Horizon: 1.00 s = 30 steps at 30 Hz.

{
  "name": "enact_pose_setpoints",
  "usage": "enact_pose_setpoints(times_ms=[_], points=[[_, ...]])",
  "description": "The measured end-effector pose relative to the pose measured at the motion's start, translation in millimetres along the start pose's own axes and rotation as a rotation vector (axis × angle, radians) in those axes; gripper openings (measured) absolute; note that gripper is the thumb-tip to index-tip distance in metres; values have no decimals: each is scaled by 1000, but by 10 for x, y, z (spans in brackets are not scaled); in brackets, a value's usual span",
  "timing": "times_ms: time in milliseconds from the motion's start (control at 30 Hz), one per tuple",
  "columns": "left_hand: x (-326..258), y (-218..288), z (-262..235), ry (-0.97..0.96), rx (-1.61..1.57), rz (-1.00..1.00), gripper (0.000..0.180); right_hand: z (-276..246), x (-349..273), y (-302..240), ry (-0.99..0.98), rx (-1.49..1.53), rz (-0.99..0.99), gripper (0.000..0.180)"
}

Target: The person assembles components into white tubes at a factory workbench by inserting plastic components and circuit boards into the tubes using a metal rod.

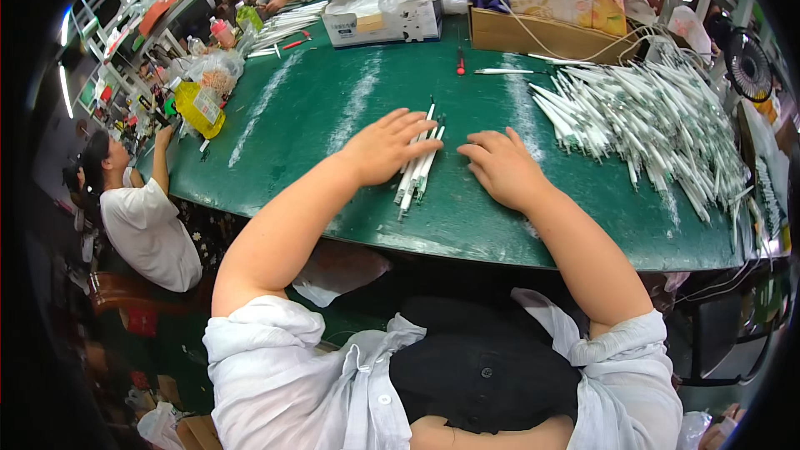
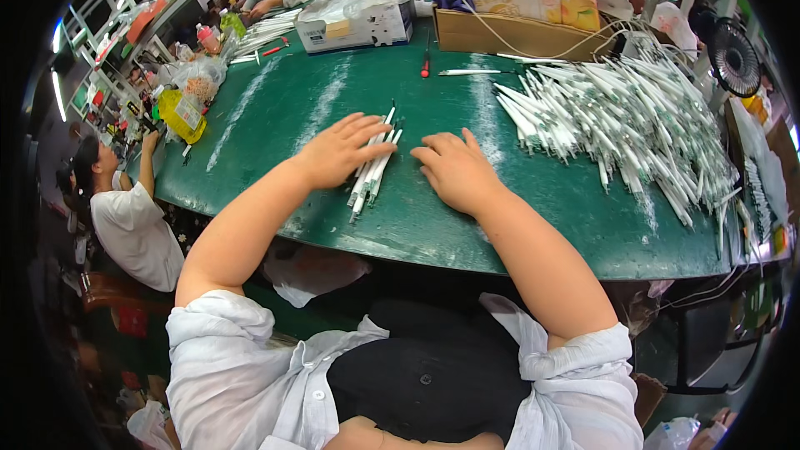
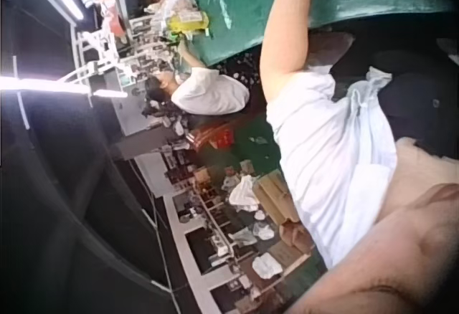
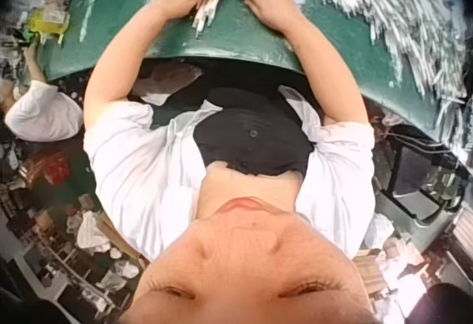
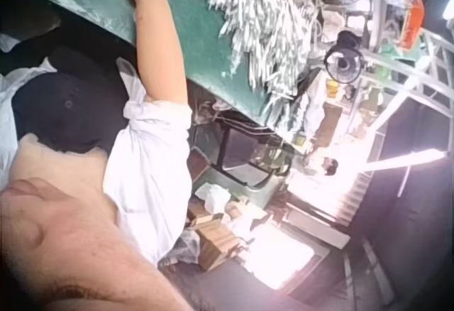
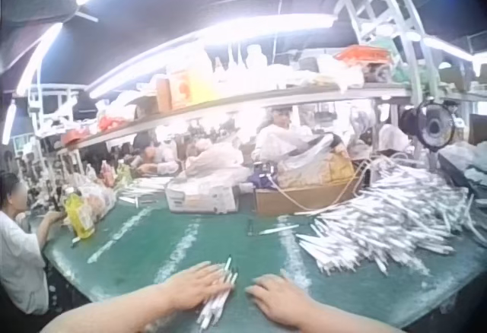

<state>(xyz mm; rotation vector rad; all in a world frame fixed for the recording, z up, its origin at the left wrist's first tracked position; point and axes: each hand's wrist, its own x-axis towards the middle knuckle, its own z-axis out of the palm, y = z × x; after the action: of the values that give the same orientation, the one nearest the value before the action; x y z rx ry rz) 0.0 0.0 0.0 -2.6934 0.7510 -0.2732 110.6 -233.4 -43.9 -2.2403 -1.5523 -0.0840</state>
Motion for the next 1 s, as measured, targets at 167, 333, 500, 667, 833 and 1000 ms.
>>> enact_pose_setpoints(times_ms=[167, 333, 500, 667, 833, 1000], points=[[115, 260, -131, -224, -467, -757, 47, -100, -192, 139, 264, 61, -153, 30], [661, 415, -319, -560, -453, -1009, 108, -124, -150, 295, 311, 155, -31, 30], [950, 488, -229, -642, -414, -1066, 78, -129, -140, 389, 340, 256, 49, 33], [952, 473, -100, -595, -349, -1053, 44, -169, -126, 418, 314, 286, 88, 28], [807, 421, -126, -397, -422, -1071, 47, -193, -134, 434, 325, 266, 89, 24], [920, 619, -220, -297, -610, -934, 58, -252, -119, 442, 319, 366, 177, 22]])
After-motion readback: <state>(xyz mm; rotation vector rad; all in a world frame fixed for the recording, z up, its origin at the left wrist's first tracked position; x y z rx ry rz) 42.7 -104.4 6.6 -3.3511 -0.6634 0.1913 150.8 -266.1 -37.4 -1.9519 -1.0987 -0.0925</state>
